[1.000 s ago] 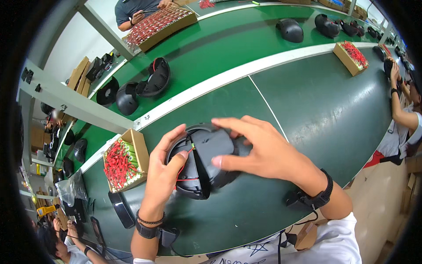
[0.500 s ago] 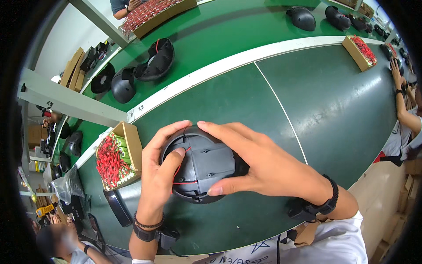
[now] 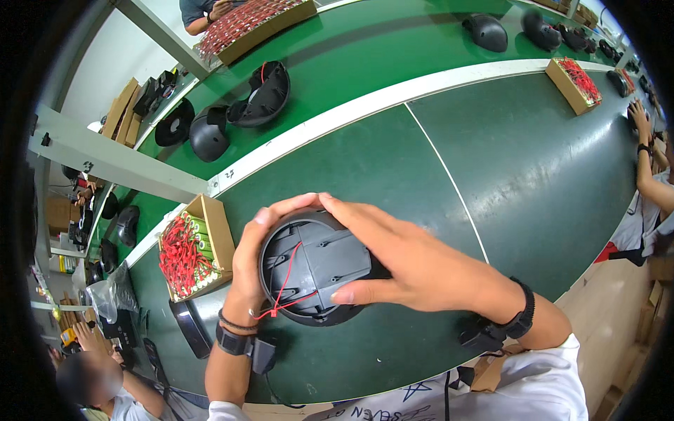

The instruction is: Assembling electronic components, including inserting batteries and closing plastic housings, on a factory assembly line.

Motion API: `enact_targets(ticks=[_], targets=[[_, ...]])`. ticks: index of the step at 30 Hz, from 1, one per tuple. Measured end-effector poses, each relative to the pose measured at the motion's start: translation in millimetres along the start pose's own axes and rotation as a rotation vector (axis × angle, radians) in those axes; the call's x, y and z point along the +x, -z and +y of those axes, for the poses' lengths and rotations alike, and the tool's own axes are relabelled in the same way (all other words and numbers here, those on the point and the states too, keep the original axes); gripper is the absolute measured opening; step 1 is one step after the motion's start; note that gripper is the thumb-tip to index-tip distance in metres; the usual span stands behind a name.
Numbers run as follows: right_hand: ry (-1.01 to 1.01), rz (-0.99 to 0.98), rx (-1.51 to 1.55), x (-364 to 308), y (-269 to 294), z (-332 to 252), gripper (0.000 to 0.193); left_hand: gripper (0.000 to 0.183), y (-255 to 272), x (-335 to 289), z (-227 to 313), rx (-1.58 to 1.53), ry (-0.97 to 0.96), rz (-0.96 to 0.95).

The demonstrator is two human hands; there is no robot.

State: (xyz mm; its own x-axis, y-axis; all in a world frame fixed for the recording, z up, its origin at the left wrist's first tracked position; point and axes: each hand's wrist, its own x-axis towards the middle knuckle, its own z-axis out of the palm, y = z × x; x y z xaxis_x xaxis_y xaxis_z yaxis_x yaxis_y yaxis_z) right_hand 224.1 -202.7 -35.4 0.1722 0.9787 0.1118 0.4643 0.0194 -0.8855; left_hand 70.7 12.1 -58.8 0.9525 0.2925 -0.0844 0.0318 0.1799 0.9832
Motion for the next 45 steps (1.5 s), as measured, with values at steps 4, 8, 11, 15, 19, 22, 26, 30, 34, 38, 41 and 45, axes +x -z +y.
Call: enact_targets(ticks=[4,8,11,15,19,22,26,30,34,38,41,45], targets=[[0.099,0.091,-0.058,-2.5,-14.2,4.4,0.104,0.07,-8.2,-3.6,1.4,-0.086,-0.066,0.04],[0.052,0.026,-0.03,-3.7,-6.5,15.9,0.12,0.071,-8.1,-6.4,-9.9,-0.099,-0.098,0.135],[0.045,0.105,-0.161,1.8,-14.0,-1.7,0.135,0.066,-8.1,-3.0,-23.9,-0.064,-0.263,0.338],[0.029,0.279,-0.344,12.3,-36.5,-13.9,0.148,0.065,-12.0,-4.4,-33.2,0.014,-0.347,0.361],[0.058,0.491,-0.368,36.1,-3.8,1.7,0.139,0.07,-9.3,-5.3,-35.4,0.046,-0.344,0.446],[-0.028,0.707,-0.269,77.9,62.6,29.3,0.135,0.062,-15.7,-1.2,-36.1,0.125,-0.344,0.423],[-0.147,0.836,-0.5,147.3,134.2,104.4,0.136,0.084,-19.4,22.5,-35.7,0.287,-0.364,0.52],[-0.167,0.863,-0.573,174.2,154.9,146.6,0.147,0.118,-3.7,118.3,-8.6,0.611,-0.528,0.736],[-0.186,0.894,-0.652,190.2,141.0,135.8,0.151,0.096,36.0,169.7,-12.3,0.681,-0.461,0.866],[0.176,1.204,-0.656,158.9,123.9,83.6,0.089,0.069,10.0,137.8,-3.7,0.564,-0.421,0.816],[0.168,0.821,-0.158,136.6,92.1,-8.9,0.044,0.072,-21.9,71.2,-10.9,0.472,-0.464,0.601],[0.573,0.262,-0.302,174.2,-2.8,-40.9,0.016,0.08,-25.9,-33.9,-16.4,0.548,-0.416,0.477]])
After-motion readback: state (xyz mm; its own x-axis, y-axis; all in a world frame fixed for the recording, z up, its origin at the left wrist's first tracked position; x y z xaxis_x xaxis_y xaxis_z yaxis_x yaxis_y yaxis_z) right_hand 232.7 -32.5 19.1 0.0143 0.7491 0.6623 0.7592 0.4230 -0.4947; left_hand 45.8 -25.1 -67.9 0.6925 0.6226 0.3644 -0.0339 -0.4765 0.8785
